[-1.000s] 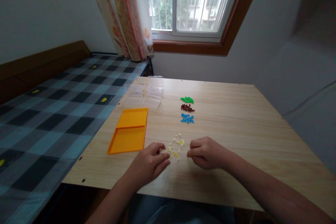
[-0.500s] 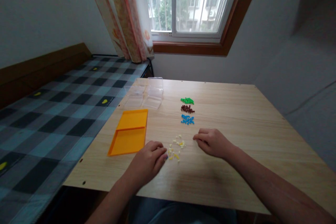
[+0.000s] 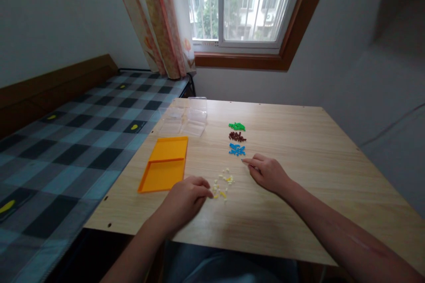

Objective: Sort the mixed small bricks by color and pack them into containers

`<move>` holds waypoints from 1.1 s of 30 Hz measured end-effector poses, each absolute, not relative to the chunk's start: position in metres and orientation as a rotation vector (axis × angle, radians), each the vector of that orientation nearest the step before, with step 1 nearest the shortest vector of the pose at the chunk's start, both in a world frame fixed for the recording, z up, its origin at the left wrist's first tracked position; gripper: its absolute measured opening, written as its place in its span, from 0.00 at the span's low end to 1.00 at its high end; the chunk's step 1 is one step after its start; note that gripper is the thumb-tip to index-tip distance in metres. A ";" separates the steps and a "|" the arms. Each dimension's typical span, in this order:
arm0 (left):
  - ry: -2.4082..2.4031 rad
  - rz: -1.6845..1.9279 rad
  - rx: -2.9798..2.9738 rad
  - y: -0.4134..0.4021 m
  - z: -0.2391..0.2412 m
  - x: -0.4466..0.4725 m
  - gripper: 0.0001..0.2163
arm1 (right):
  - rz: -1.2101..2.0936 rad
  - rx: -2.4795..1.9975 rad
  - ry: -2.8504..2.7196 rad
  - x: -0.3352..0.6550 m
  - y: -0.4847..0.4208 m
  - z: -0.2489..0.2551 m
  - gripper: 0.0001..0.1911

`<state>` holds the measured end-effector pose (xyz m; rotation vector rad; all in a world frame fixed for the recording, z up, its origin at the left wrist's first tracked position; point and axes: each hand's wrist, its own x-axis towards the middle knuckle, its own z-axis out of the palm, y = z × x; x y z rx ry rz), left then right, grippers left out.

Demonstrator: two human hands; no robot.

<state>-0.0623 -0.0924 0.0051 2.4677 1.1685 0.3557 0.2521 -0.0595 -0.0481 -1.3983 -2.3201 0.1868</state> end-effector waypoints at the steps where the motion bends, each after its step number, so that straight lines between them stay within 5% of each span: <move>1: 1.159 0.347 2.483 -0.092 0.005 -0.062 0.13 | 0.192 -1.398 -2.315 0.252 -0.060 -0.048 0.17; 17: 1.348 0.143 2.692 -0.067 0.010 -0.047 0.09 | 0.182 -1.510 -2.299 0.247 -0.060 -0.047 0.16; 33: 1.325 0.199 2.683 0.002 -0.010 0.011 0.19 | 0.031 -1.457 -2.290 0.240 -0.053 -0.043 0.16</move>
